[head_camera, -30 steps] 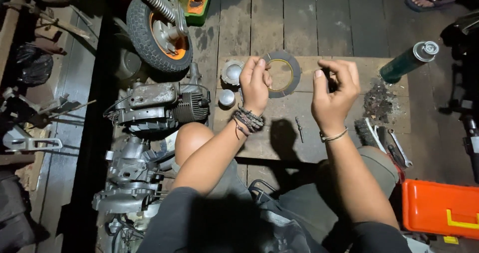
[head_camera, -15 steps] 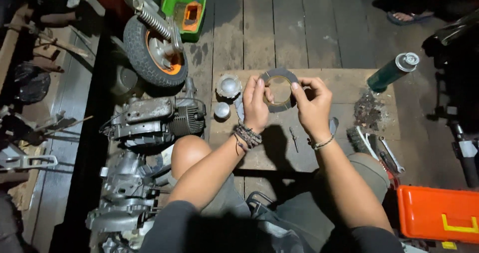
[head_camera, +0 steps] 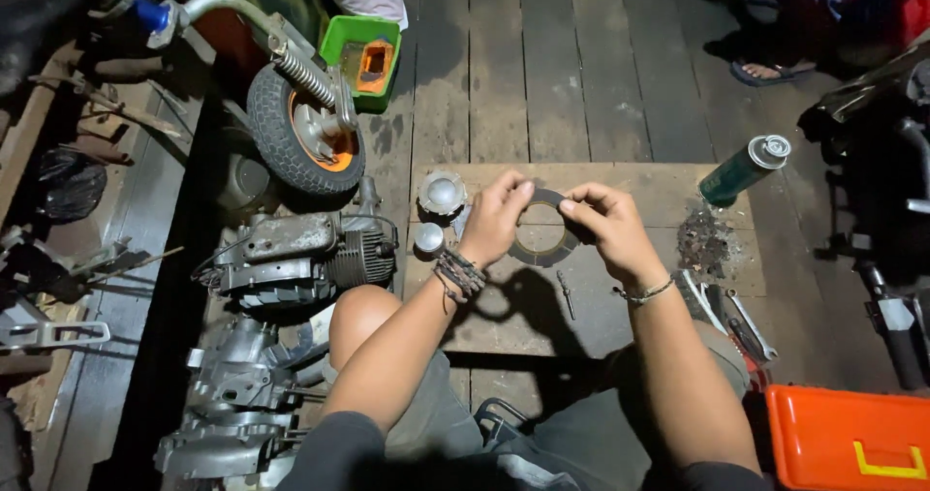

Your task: The person sits on the floor and uses both hands to manipulate a dark circular mechanical part, likely a gasket or seal. They repeatedly press, fold, and adjust the object while surrounded by engine components and tools.

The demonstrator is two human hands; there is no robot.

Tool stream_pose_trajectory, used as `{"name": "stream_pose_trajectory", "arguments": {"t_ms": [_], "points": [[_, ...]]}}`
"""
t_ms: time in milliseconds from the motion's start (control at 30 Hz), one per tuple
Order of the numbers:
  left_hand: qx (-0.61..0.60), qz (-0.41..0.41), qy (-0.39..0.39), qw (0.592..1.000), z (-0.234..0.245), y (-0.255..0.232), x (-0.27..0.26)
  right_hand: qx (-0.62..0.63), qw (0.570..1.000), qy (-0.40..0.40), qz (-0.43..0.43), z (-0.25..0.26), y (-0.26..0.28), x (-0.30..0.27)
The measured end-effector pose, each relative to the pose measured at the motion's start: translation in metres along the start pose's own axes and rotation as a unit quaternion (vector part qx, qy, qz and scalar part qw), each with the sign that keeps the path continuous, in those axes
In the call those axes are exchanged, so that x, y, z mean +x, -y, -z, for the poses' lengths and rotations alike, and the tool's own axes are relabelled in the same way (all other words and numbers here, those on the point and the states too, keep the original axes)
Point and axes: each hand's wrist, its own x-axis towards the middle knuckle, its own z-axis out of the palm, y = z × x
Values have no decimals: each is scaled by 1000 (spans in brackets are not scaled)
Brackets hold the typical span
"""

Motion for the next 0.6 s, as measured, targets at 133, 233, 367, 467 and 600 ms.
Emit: {"name": "stream_pose_trajectory", "arguments": {"t_ms": [133,233,367,467,600], "points": [[24,0,11,1000,-2,-13,-7,-4,1000,-1,-14,1,-7,2],[26,6,5,1000,-4,-16,-7,-21,1000,-6,-8,2,-10,4],[56,16,-24,998,-4,-13,-8,-171,976,-85,107,-3,-6,0],[54,14,-54,997,-2,-12,-5,-286,924,-136,215,-17,10,-9],[-1,12,-90,996,-8,-4,-4,-356,870,-125,319,-41,19,-22]]}}
